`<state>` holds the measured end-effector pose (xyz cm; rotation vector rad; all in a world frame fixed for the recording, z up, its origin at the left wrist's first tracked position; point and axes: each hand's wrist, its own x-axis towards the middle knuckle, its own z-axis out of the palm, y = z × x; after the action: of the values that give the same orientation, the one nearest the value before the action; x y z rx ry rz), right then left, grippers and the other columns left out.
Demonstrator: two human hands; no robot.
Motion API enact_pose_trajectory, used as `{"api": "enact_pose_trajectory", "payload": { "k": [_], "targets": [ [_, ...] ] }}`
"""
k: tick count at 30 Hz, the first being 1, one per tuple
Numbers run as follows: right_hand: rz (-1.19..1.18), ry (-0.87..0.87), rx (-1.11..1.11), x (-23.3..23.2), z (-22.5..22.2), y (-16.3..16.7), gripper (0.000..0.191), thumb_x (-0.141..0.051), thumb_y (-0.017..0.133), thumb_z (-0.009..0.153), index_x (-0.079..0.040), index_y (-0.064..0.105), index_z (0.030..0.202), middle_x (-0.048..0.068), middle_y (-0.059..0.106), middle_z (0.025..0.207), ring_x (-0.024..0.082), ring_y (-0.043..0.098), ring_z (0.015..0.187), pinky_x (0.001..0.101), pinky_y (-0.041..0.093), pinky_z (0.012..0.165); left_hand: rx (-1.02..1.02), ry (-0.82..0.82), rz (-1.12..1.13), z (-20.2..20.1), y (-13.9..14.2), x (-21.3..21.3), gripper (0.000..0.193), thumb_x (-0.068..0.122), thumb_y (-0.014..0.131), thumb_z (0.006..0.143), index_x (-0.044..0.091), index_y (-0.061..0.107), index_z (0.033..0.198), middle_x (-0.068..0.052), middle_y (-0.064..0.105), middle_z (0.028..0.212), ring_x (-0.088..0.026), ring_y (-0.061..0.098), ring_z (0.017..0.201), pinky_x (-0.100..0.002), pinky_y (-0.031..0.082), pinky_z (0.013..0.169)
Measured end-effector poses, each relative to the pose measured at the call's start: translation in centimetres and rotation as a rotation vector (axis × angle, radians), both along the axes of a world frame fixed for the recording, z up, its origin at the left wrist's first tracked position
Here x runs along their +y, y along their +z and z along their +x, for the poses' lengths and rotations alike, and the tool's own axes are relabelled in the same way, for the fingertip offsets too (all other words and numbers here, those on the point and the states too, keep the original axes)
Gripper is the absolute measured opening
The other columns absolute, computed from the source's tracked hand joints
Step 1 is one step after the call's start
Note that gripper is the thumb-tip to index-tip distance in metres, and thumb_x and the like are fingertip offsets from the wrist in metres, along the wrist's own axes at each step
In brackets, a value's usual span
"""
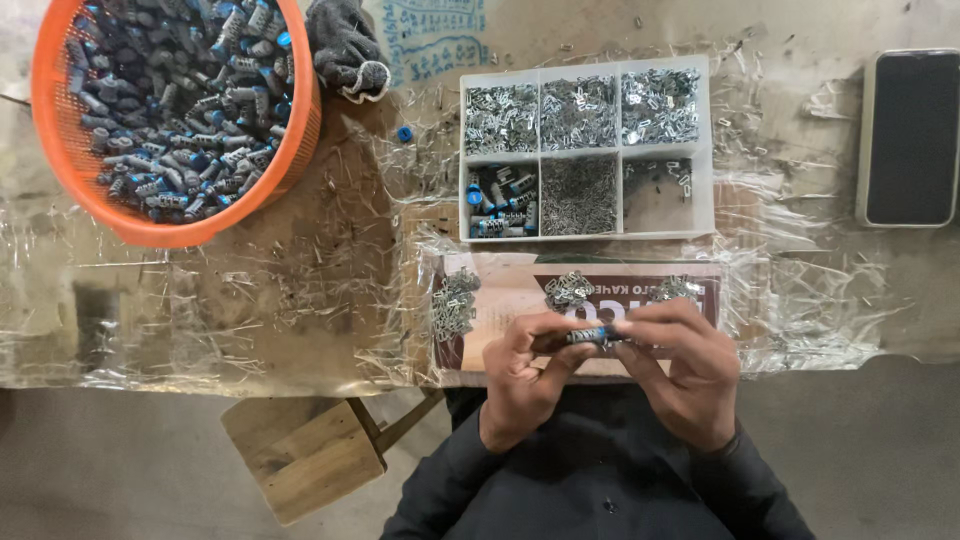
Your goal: The person picks small metal fitting components from a compartment box and an orange basket, fits them together by hand, and places completed assemblies on the table. They repeat this assembly cycle throughout the episode, occasionally reaching into the box for more parts.
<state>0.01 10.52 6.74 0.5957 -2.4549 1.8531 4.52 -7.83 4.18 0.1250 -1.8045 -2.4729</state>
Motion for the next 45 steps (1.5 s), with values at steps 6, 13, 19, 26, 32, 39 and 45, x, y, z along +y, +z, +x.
{"api": "enact_pose_trajectory", "payload": {
  "k": [6, 13, 19, 26, 32, 39, 45],
  "targets": [
    [0.018, 0.418, -0.288, 1.9, -6.8, 3.1, 0.013, -0.006, 0.080, 0.078, -0.005, 0.077, 0.090, 0.006, 0.077, 0.087, 0.015, 0.072, 0.081, 0.0313, 0.058, 0.073, 0.411, -0.027, -0.603, -0.4, 0.7, -2.2, 0.027, 0.004, 0.080, 0.092, 0.002, 0.070, 0.117, -0.014, 0.077, 0.105, -0.020, 0.077, 0.095, -0.031, 0.062, 0.081],
    [-0.436, -0.059, -0.076, 1.2, -10.3, 5.0, 0.038, -0.011, 0.068, 0.098, 0.000, 0.055, 0.132, 0.009, 0.046, 0.149, 0.017, 0.051, 0.138, 0.0331, 0.045, 0.117, 0.193, 0.249, -0.538, -0.3, -0.2, -3.0, 0.037, 0.008, 0.083, 0.089, 0.000, 0.067, 0.121, -0.013, 0.079, 0.103, -0.018, 0.079, 0.091, -0.030, 0.064, 0.080],
    [-0.090, -0.160, -0.189, 6.5, -10.1, 3.7, 0.022, -0.014, 0.071, 0.094, -0.003, 0.068, 0.112, 0.009, 0.068, 0.124, 0.020, 0.062, 0.109, 0.0374, 0.051, 0.094, 0.171, 0.232, -0.628, -0.5, -2.0, -2.7, 0.033, 0.009, 0.079, 0.091, 0.000, 0.067, 0.121, -0.014, 0.079, 0.105, -0.020, 0.079, 0.094, -0.031, 0.063, 0.082],
    [1.150, -0.716, 0.669, 24.2, -22.2, -0.3, 0.025, -0.010, 0.070, 0.087, -0.009, 0.070, 0.112, 0.006, 0.064, 0.118, 0.028, 0.053, 0.122, 0.0393, 0.044, 0.108, 0.140, 0.232, -0.675, 0.7, -4.7, -3.2, 0.030, 0.008, 0.078, 0.088, 0.000, 0.069, 0.117, -0.012, 0.081, 0.094, -0.020, 0.080, 0.084, -0.030, 0.063, 0.079],
    [1.608, -0.593, 0.706, 29.5, -33.6, -1.5, 0.033, -0.043, 0.076, 0.086, -0.019, 0.079, 0.108, 0.006, 0.072, 0.104, 0.028, 0.063, 0.108, 0.0445, 0.050, 0.083, 0.080, 0.261, -0.596, 1.5, -7.9, -3.1, 0.032, 0.008, 0.079, 0.087, -0.001, 0.069, 0.116, -0.012, 0.081, 0.089, -0.016, 0.080, 0.079, -0.028, 0.064, 0.075],
    [1.239, -0.471, 0.632, 29.1, -31.2, -0.5, 0.012, -0.014, 0.061, 0.101, -0.009, 0.072, 0.104, 0.007, 0.067, 0.102, 0.023, 0.064, 0.096, 0.0360, 0.052, 0.087, 0.017, 0.257, -0.526, 1.9, -7.9, -2.9, 0.032, 0.005, 0.077, 0.088, -0.004, 0.069, 0.117, -0.014, 0.080, 0.091, -0.016, 0.079, 0.082, -0.028, 0.064, 0.075],
    [0.172, -0.591, 0.160, 17.5, -15.5, 0.8, 0.013, -0.004, 0.060, 0.097, -0.002, 0.067, 0.107, 0.012, 0.068, 0.106, 0.021, 0.066, 0.093, 0.0331, 0.054, 0.084, 0.313, 0.242, -0.819, -1.3, -2.6, -2.0, 0.025, 0.008, 0.082, 0.090, 0.007, 0.071, 0.113, -0.011, 0.080, 0.097, -0.021, 0.081, 0.084, -0.029, 0.065, 0.077]
  ]
}}
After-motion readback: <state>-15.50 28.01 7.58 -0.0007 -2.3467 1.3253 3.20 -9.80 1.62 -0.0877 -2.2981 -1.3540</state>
